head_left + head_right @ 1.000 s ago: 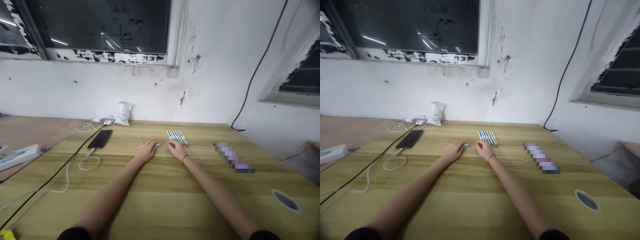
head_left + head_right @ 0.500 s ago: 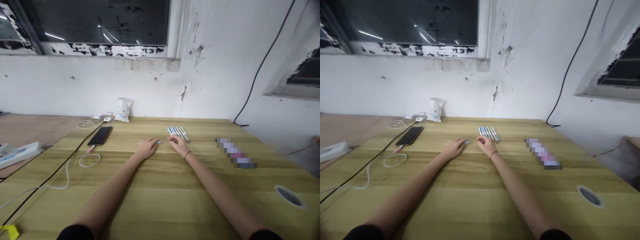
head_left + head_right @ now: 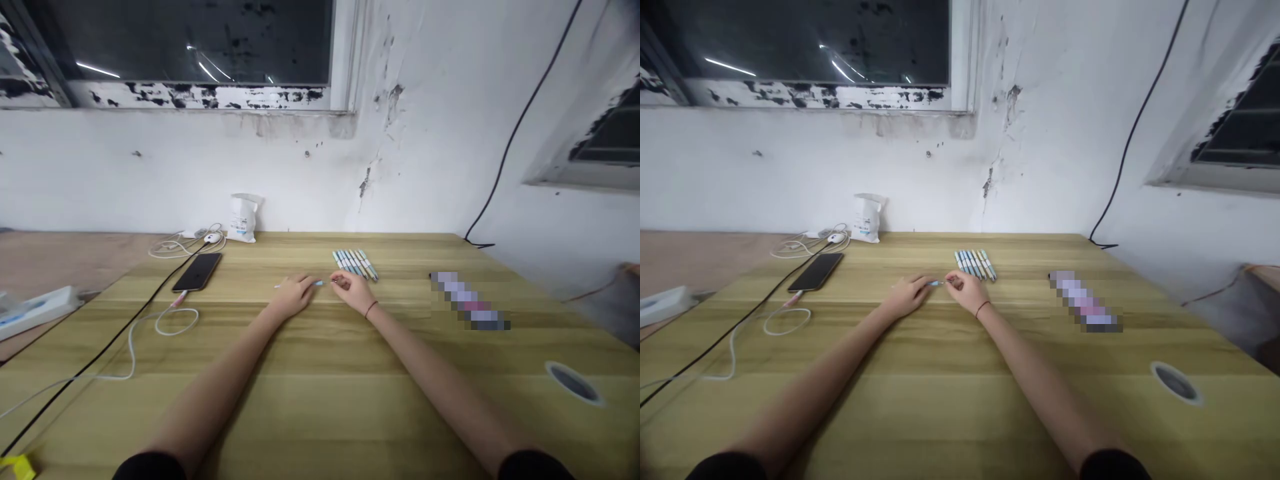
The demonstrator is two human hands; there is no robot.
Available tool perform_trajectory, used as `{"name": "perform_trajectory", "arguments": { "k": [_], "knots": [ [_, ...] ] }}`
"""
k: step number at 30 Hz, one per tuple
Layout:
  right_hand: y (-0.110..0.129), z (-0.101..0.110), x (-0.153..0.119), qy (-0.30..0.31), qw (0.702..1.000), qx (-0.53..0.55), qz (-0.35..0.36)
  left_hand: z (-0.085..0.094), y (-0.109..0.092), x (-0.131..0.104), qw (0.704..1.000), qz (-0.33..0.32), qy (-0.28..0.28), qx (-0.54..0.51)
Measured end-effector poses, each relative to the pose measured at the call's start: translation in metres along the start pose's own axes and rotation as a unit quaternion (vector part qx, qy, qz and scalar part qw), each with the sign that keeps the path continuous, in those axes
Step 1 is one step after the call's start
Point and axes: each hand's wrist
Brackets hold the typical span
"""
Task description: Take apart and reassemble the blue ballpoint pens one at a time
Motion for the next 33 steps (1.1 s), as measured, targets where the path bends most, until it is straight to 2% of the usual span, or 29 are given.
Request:
{"name": "perform_trajectory", "arguments": {
  "k": [13,18,25,31,33],
  "knots": [
    [-0.0007,-0.0014,-0.0018,0.033,0.998,-0.035,0.028,0.0013,-0.0036,-0.0009,1.000,-0.013,0.004,-0.004],
    [0.0009,-0.0020,-0.0022,0.020,0.999,-0.026,0.028,0.0006,-0.0033,-0.0006,0.999,-0.023,0.000,-0.026],
    [0.0049,0.0003,-0.0026,0.023,0.995,-0.085,0.054,0.0030,-0.0072,-0.0025,1.000,0.014,0.004,0.006],
    [0.0043,-0.0017,-0.0032,0.038,0.999,-0.019,0.028,0.0061,-0.0063,-0.0021,0.999,-0.036,-0.009,0.036],
    [0.0060,-0.0013,-0.0038,0.048,0.998,-0.029,0.029,0.0057,-0.0054,-0.0015,0.998,-0.050,-0.018,0.045]
  ]
}}
Point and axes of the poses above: each hand's wrist, its own x-axis towards the middle knuckle, its own z-axis out of the back of the hand, y = z × x, and after that the axes turned 8 degrees about -y, right-handed
